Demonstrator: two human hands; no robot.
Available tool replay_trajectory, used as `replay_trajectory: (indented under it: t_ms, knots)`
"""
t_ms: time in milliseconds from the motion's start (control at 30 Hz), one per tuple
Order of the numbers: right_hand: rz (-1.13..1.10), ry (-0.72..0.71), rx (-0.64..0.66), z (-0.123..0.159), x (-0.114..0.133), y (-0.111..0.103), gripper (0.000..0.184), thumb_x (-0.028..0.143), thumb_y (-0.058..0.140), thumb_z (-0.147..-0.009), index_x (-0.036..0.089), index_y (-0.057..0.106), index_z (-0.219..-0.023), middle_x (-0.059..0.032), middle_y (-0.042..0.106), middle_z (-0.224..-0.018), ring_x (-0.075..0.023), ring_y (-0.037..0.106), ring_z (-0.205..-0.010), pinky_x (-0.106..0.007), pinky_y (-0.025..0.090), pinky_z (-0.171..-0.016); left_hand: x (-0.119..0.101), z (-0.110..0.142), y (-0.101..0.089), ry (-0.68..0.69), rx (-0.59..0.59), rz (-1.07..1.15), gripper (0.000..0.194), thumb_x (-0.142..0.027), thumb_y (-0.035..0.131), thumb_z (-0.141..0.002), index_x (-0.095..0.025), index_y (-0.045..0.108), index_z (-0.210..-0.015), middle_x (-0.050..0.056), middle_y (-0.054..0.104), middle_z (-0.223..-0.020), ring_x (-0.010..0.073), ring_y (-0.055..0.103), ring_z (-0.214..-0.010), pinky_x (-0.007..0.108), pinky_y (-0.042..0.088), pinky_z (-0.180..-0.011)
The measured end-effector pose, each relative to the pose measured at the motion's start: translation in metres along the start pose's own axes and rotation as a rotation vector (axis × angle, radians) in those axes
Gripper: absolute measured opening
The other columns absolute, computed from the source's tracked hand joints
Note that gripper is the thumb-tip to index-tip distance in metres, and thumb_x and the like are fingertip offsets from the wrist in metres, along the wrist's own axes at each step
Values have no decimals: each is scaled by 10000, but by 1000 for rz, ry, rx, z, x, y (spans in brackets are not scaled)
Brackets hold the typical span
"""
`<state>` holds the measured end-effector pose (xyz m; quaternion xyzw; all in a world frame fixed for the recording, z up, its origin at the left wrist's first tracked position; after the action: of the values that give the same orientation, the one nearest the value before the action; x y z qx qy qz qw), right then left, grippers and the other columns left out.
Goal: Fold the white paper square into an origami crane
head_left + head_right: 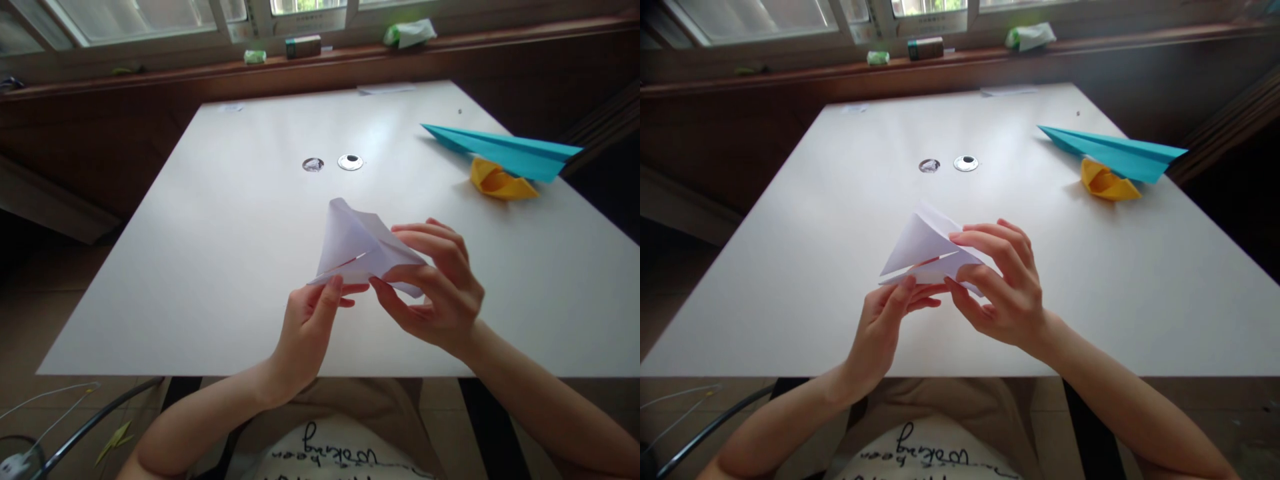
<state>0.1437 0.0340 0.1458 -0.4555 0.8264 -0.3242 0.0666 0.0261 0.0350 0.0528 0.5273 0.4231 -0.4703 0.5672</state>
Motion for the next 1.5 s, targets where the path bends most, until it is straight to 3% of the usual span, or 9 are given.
replay_trajectory:
  t_ms: [100,200,267,433,600,867,1133,1267,1500]
  knots:
    - [-34,-3,80,-2,-11,7,95,176,582,-774,265,550,-787,-55,588,-1113,-239,560,-1026,-465,456,-885,6,6,-1,-55,100,-164,333,-349,488,-870,-164,619,-1115,87,693,-1039,192,664,-917,276,534,-766]
    - [-44,-28,181,-2,-25,16,74,171,567,-804,239,556,-777,-81,570,-1150,-233,538,-1059,-426,478,-850,16,26,12,-151,425,-494,293,-309,493,-865,-190,647,-1084,49,731,-817,158,680,-734,232,533,-632]
    - [-25,-60,257,1,-32,24,75,168,551,-820,224,558,-772,-83,573,-1161,-230,536,-1062,-428,468,-863,4,33,13,-39,521,-688,223,-269,501,-854,-196,705,-901,16,709,-672,122,636,-571,191,479,-487]
    - [10,-88,453,10,-39,46,136,165,481,-865,193,579,-774,-110,567,-1187,-232,523,-1079,-419,459,-863,-46,18,10,515,394,-919,144,-182,531,-825,-159,670,-856,44,706,-770,128,652,-666,218,528,-605]
    - [-25,-71,523,17,-46,54,169,179,438,-892,179,582,-802,-109,574,-1161,-193,557,-997,-347,485,-800,-10,-13,31,758,568,-1234,312,-175,459,-865,-137,539,-1165,145,572,-1239,237,517,-1184,403,492,-932]
    - [59,-27,533,27,-63,59,104,156,492,-853,186,583,-813,-87,593,-1127,-201,587,-941,-335,493,-740,18,-36,45,845,585,-1317,267,-213,405,-895,-123,564,-1089,135,670,-1012,230,626,-990,409,541,-817]
    - [100,17,566,29,-66,62,131,174,558,-814,173,575,-944,-90,608,-1090,-214,593,-932,-335,496,-759,21,-18,55,947,509,-1471,269,-206,403,-885,-90,539,-1086,106,654,-813,211,630,-762,334,518,-647]
    - [89,15,580,32,-64,65,93,164,558,-809,170,581,-900,-95,600,-1109,-210,587,-936,-333,496,-756,20,-14,50,951,436,-1479,298,-219,436,-874,-103,496,-1142,89,642,-817,209,606,-739,321,498,-618]
    - [109,-3,582,35,-64,70,67,164,558,-811,173,599,-864,-99,594,-1127,-216,579,-938,-353,489,-774,39,-14,53,929,568,-1576,424,-93,374,-847,-90,397,-1271,139,593,-959,249,556,-890,405,487,-776]
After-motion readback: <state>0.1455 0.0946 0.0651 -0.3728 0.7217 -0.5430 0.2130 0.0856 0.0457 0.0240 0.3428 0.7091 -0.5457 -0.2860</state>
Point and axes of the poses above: each hand's wrist, its own z-axis away from the middle knuckle, its own y-axis out of the palm, x = y × z, the point moved 10 cm from there along -z, towards the middle knuckle
